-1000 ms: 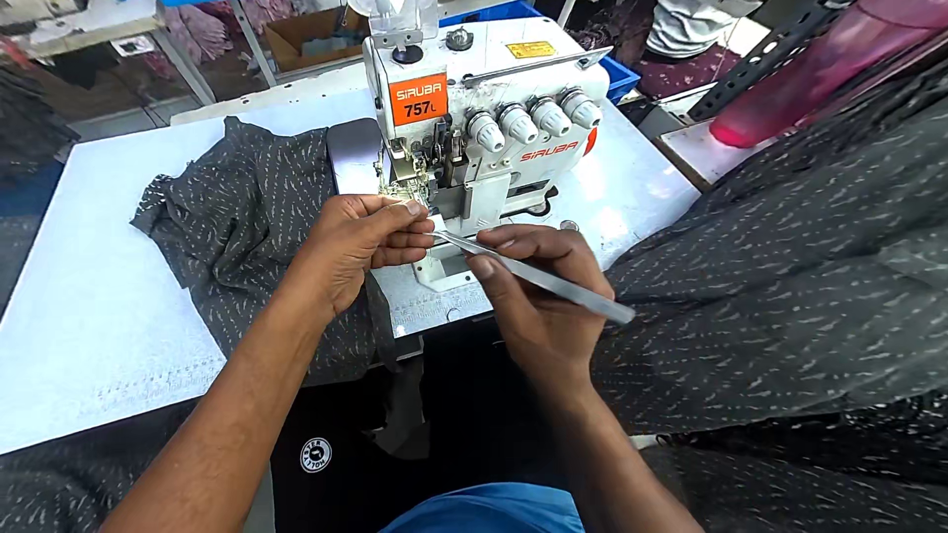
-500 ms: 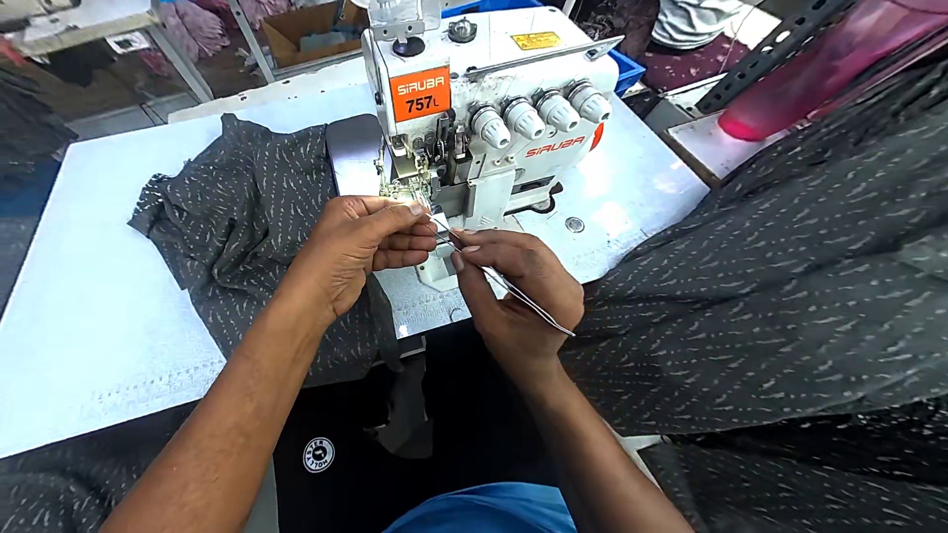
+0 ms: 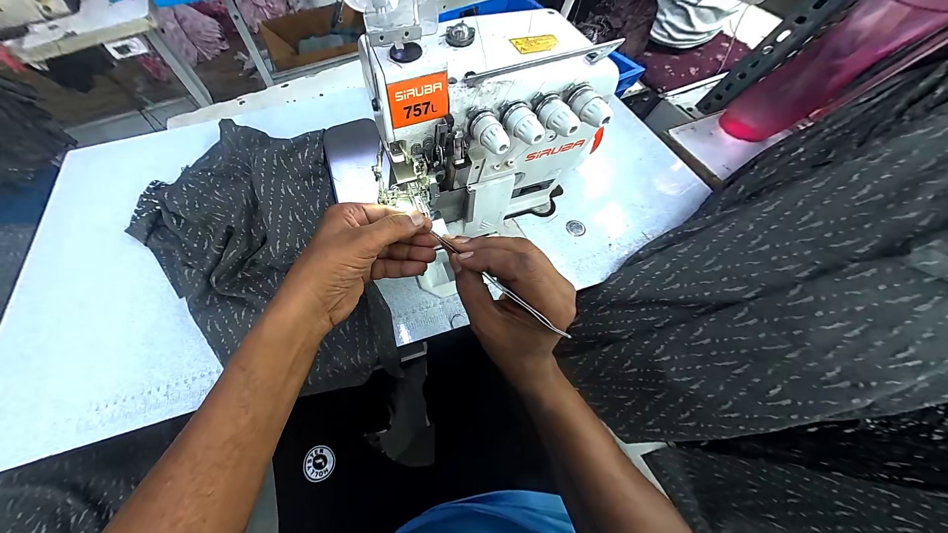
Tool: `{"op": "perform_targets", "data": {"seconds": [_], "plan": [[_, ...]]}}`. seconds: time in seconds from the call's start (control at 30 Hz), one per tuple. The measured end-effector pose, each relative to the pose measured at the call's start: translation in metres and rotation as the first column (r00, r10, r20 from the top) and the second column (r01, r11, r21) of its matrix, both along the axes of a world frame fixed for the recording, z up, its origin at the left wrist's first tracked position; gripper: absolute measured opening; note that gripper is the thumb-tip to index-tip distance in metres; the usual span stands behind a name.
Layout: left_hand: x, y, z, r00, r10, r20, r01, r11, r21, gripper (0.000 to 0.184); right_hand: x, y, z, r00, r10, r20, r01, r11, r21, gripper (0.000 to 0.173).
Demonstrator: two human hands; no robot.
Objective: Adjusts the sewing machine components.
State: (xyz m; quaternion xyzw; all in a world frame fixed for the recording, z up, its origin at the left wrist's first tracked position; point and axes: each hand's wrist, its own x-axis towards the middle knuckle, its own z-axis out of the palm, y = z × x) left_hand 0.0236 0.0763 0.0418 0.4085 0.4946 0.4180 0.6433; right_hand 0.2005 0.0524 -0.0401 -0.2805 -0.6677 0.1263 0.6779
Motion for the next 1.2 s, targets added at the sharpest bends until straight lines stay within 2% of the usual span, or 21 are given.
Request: {"op": "perform_targets", "data": {"seconds": [0.2,0.27,0.3,0.33,0.37,0.4,0.43,0.47,0.5,0.6,0.8,1.2], "plan": [[0.001,-0.002,0.002,0.996,0.080,0.029,-0.080,0.997,-0.012,0.021,-0.005,0.003,0.001,0.999,-0.011,-0.038,0.013,0.999,0.044,0.014],[0.000,-0.004,-0.001,0.986,0.161,-0.037,-0.155,0.981,0.116,0.022,-0.011,0.009,-0.002,0.997,-0.025,-0.071,0.029,0.998,0.061,0.015],[-0.001,-0.006,-0.005,0.965,0.219,-0.146,-0.176,0.948,0.266,0.023,-0.015,0.013,-0.004,0.996,-0.042,-0.083,0.048,0.997,0.063,0.014],[-0.002,-0.008,-0.009,0.902,0.314,-0.298,-0.153,0.876,0.457,0.023,-0.019,0.017,-0.007,0.994,-0.067,-0.091,0.073,0.995,0.061,0.013],[-0.004,-0.007,-0.014,0.781,0.447,-0.437,-0.083,0.767,0.636,0.023,-0.023,0.020,-0.009,0.992,-0.093,-0.089,0.098,0.994,0.050,0.012],[-0.006,-0.004,-0.018,0.636,0.568,-0.522,0.030,0.658,0.753,0.024,-0.027,0.022,-0.011,0.990,-0.119,-0.079,0.122,0.992,0.033,0.011],[-0.009,-0.001,-0.021,0.506,0.637,-0.581,0.150,0.598,0.787,0.027,-0.031,0.024,-0.012,0.988,-0.142,-0.066,0.143,0.990,0.015,0.010],[-0.010,0.002,-0.023,0.414,0.651,-0.636,0.248,0.592,0.767,0.031,-0.034,0.025,-0.013,0.985,-0.162,-0.057,0.163,0.987,0.002,0.010],[-0.010,0.005,-0.027,0.359,0.632,-0.687,0.324,0.606,0.727,0.035,-0.037,0.026,-0.014,0.982,-0.182,-0.049,0.182,0.983,-0.006,0.010],[-0.010,0.012,-0.044,0.239,0.566,-0.789,0.457,0.651,0.605,0.045,-0.040,0.022,-0.013,0.978,-0.208,-0.009,0.208,0.978,-0.019,0.011],[-0.011,0.017,-0.052,0.205,0.526,-0.825,0.490,0.675,0.552,0.046,-0.045,0.026,-0.013,0.964,-0.265,0.026,0.266,0.964,-0.008,0.007],[-0.012,0.022,-0.060,0.253,0.494,-0.832,0.486,0.679,0.550,0.048,-0.047,0.024,-0.009,0.961,-0.268,0.070,0.271,0.962,-0.039,0.006]]}}
